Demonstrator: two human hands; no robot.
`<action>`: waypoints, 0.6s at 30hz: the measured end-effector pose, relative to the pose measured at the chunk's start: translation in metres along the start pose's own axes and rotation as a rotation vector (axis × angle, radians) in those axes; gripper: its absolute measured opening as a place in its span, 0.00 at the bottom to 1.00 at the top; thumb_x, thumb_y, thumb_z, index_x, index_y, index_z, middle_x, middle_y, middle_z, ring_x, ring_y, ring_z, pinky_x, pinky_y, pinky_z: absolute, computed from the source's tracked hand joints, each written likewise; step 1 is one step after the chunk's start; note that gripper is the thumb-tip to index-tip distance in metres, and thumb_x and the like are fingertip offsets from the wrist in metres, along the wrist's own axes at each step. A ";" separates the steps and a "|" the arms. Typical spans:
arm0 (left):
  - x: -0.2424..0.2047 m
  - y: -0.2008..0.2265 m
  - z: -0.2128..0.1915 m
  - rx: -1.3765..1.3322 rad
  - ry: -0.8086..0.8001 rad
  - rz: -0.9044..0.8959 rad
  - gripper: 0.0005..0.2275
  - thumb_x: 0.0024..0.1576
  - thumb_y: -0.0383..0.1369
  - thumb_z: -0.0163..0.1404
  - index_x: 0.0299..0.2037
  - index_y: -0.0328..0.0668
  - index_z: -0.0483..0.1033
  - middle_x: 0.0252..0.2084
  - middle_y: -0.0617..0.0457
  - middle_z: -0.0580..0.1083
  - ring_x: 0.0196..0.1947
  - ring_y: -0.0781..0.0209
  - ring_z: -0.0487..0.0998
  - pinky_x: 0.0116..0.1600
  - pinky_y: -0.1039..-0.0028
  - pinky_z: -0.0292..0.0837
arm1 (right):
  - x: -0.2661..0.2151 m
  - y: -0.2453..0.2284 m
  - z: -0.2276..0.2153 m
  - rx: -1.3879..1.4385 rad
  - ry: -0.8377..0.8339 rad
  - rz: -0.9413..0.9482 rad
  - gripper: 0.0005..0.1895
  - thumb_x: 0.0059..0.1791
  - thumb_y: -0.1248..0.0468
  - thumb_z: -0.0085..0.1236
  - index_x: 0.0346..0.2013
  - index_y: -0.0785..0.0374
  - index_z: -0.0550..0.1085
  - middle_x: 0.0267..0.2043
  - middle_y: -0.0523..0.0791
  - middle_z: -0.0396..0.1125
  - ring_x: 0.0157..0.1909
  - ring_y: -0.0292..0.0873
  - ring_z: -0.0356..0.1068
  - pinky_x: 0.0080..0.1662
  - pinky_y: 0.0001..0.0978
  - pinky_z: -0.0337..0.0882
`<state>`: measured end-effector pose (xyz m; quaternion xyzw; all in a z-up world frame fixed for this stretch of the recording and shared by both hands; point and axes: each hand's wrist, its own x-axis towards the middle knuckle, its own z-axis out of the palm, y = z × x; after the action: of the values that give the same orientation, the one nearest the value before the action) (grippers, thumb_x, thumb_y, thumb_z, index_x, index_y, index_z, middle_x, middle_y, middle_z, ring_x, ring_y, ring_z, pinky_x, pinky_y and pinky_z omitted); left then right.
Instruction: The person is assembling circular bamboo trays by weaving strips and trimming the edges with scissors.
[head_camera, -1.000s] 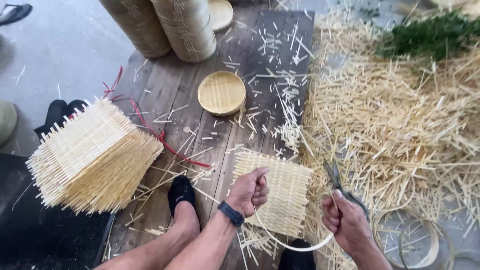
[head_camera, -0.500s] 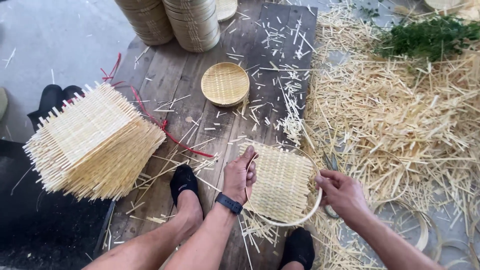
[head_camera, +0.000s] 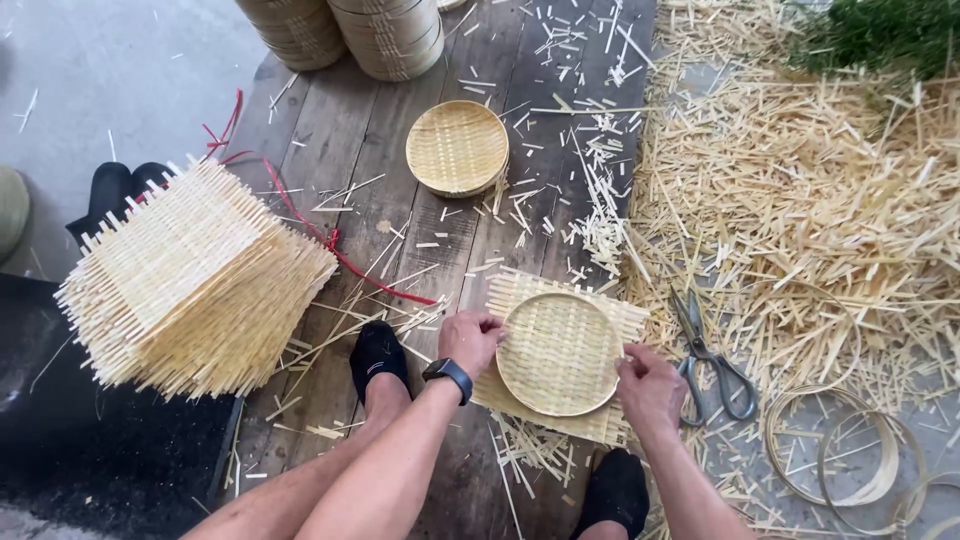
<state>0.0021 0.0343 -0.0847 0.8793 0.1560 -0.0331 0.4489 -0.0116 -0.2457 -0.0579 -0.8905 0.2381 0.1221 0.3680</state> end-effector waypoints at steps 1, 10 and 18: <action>0.000 0.002 -0.001 0.111 -0.006 -0.004 0.07 0.46 0.33 0.65 0.32 0.44 0.86 0.32 0.47 0.81 0.33 0.52 0.82 0.42 0.66 0.77 | 0.000 0.002 0.002 -0.042 0.031 -0.057 0.19 0.46 0.61 0.65 0.52 0.56 0.81 0.34 0.49 0.78 0.35 0.45 0.77 0.43 0.37 0.75; 0.005 -0.010 0.009 0.068 -0.040 -0.219 0.07 0.42 0.29 0.66 0.32 0.46 0.86 0.31 0.50 0.82 0.32 0.59 0.84 0.44 0.71 0.79 | 0.005 0.014 0.006 -0.038 0.008 0.011 0.15 0.44 0.59 0.68 0.44 0.59 0.83 0.38 0.49 0.78 0.39 0.45 0.78 0.48 0.35 0.75; 0.013 -0.027 0.018 0.057 0.007 -0.254 0.08 0.42 0.28 0.68 0.31 0.45 0.87 0.31 0.51 0.83 0.31 0.61 0.84 0.44 0.72 0.78 | 0.009 0.018 0.015 -0.049 0.071 -0.085 0.11 0.45 0.61 0.67 0.39 0.60 0.84 0.37 0.50 0.77 0.40 0.49 0.77 0.49 0.40 0.74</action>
<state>0.0074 0.0376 -0.1189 0.8649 0.2666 -0.0912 0.4154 -0.0135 -0.2496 -0.0826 -0.9123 0.2097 0.0807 0.3423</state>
